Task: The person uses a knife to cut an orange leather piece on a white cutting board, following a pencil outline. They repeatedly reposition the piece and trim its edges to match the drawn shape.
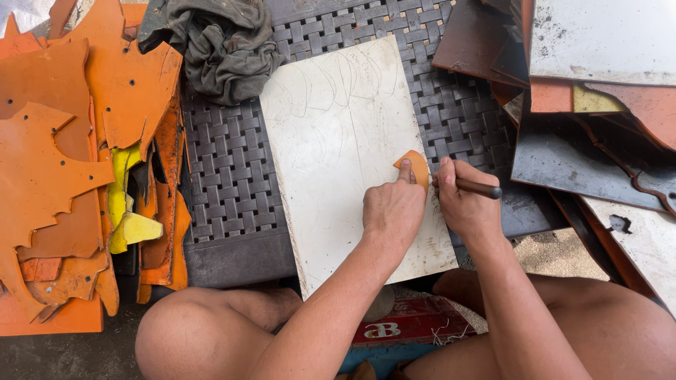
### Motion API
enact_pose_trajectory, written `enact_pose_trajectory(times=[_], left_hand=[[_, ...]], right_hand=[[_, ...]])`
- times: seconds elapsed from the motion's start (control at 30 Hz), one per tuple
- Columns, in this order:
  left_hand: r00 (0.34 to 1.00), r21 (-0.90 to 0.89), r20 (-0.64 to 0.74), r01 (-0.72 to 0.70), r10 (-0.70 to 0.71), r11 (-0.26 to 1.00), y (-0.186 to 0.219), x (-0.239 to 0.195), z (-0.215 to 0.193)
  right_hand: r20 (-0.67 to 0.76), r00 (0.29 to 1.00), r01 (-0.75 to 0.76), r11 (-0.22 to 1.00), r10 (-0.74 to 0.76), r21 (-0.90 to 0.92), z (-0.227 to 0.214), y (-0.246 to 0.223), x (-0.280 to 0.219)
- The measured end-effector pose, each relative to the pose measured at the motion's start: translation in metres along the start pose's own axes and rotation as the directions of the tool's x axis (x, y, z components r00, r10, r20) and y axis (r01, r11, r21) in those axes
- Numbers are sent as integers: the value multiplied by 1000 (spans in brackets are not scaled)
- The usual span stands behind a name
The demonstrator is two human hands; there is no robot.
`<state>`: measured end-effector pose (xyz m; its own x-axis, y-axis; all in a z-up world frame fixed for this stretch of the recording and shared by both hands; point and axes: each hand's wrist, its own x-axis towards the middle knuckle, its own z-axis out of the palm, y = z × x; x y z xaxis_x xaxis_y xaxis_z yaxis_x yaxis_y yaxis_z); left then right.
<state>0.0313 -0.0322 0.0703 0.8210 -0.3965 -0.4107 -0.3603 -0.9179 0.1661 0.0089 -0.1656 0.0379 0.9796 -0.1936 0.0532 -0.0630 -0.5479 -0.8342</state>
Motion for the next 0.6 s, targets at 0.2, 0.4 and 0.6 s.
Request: enact_pose_trajectory(times=[0.2,0.4,0.6], left_hand=[[999,20,-33,-9,10,1000,0,2,5],[994,52,-91,-55,60,997,-4,12,5],[969,95,-193,-140,156,986,-7,30,0]], right_hand=[[-26,997,-76,996,75,-46,2,-10,-39],[50,959,-284,945,279,163,-9,-10,-71],[46,999,-8,992,2,123,-11,-15,-91]])
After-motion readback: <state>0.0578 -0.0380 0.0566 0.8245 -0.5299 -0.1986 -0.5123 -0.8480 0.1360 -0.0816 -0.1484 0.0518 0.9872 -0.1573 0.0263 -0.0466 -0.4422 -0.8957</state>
